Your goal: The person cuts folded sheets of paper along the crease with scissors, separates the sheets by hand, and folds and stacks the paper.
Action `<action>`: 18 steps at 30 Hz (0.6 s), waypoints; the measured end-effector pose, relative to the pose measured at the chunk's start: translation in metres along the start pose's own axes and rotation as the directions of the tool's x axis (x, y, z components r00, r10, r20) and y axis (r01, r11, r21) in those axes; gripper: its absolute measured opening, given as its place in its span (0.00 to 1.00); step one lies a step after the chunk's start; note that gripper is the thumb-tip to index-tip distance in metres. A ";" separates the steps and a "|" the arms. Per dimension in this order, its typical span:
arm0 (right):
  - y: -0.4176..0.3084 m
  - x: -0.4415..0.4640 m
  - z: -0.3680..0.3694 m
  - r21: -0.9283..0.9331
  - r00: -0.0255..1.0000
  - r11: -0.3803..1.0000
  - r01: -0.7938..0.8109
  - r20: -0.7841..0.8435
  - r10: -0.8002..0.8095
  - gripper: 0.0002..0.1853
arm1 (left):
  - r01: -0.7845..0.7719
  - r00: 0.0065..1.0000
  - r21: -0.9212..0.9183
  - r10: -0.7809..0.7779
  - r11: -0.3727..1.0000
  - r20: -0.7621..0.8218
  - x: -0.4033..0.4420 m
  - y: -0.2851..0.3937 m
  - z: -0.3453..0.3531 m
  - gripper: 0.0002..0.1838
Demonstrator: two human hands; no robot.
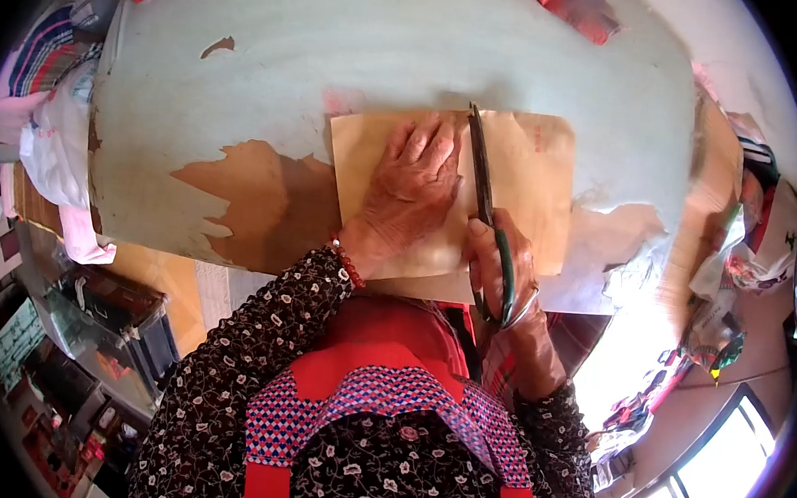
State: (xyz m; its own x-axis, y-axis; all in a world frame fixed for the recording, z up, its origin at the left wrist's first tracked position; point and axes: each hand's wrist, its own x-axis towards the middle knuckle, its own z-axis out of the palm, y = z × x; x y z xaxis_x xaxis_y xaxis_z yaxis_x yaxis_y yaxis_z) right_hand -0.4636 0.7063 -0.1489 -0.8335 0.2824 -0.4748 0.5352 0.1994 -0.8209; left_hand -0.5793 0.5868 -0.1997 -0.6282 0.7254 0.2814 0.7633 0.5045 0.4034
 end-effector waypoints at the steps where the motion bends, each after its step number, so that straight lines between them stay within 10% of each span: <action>1: -0.007 -0.002 -0.001 0.167 0.990 0.977 -0.135 0.049 0.129 0.20 | 0.007 1.000 -0.002 -0.007 1.000 -0.010 0.000 0.000 0.000 0.30; 5: -0.016 -0.007 0.004 0.496 0.946 0.807 -0.321 0.131 0.296 0.20 | 0.019 1.000 -0.011 -0.019 1.000 -0.016 0.000 0.001 -0.001 0.29; 13: -0.005 -0.008 0.008 0.555 0.951 0.814 -0.172 -0.121 0.284 0.20 | -0.018 1.000 -0.005 0.017 1.000 -0.025 -0.001 -0.002 0.003 0.27; 18: -0.003 -0.017 -0.004 0.416 0.973 0.881 -0.225 0.045 0.227 0.20 | -0.005 1.000 -0.015 0.005 1.000 -0.011 0.000 0.000 0.002 0.29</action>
State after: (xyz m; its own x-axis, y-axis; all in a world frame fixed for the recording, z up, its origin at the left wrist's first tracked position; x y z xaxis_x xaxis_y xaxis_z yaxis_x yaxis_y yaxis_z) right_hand -0.4503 0.7044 -0.1368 -0.6953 0.2780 -0.6628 0.6019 -0.2787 -0.7483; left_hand -0.5789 0.5875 -0.2010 -0.6263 0.7225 0.2930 0.7641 0.4941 0.4148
